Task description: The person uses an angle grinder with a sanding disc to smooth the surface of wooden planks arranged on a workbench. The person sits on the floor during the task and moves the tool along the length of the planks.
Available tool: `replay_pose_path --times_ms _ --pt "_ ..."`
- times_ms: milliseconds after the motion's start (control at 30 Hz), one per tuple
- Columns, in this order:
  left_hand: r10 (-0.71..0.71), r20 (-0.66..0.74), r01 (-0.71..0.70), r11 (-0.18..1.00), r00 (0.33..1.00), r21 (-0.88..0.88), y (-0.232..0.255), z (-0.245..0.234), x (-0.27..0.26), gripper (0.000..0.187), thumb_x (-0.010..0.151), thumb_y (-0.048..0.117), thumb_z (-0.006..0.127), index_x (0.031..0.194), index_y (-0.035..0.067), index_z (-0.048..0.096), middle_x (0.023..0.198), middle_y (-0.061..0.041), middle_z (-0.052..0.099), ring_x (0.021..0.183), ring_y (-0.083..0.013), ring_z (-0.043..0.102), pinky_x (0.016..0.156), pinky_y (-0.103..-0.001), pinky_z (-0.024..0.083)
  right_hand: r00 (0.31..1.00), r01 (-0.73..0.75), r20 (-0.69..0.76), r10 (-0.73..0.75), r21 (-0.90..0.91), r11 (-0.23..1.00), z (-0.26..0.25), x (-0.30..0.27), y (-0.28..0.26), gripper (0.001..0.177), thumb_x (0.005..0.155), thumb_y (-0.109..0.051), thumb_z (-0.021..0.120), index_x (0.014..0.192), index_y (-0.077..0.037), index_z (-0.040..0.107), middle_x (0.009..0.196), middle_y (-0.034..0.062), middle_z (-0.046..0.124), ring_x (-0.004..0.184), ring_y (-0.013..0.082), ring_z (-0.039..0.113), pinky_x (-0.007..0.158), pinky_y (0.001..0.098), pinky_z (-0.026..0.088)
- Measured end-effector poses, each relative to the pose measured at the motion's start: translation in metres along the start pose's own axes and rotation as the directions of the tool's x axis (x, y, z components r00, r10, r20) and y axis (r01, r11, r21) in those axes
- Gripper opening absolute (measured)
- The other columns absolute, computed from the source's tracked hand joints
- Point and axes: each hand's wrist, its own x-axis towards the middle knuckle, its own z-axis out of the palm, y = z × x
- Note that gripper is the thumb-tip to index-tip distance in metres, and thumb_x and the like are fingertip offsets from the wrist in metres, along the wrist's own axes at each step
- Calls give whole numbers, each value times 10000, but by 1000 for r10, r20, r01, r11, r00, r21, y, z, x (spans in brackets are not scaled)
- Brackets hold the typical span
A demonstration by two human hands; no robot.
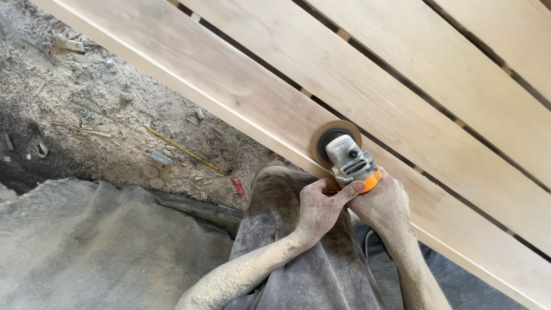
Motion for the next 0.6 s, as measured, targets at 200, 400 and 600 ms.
replay_pose_path --times_ms 200,400,600 --pt "55 -97 -59 997 994 -39 15 -24 10 434 839 414 845 890 -3 735 789 -33 738 713 -64 684 644 -212 560 993 122 -7 -122 -31 992 2 12 -38 447 717 -418 794 1030 -111 704 874 140 767 862 336 767 781 466 607" --pt "78 -166 -91 993 983 -71 30 -49 21 443 836 432 826 918 6 739 820 -27 752 757 -65 704 696 -210 581 985 171 19 -170 -44 984 4 20 -77 464 739 -430 783 1017 -71 685 875 160 756 865 352 760 790 477 602" --pt "75 -191 -98 989 979 -114 29 -43 21 450 831 423 839 906 -8 734 809 -34 746 737 -70 702 672 -220 583 986 163 24 -162 -20 986 1 21 -72 498 729 -445 788 1022 -61 668 854 179 757 856 368 753 794 481 594"
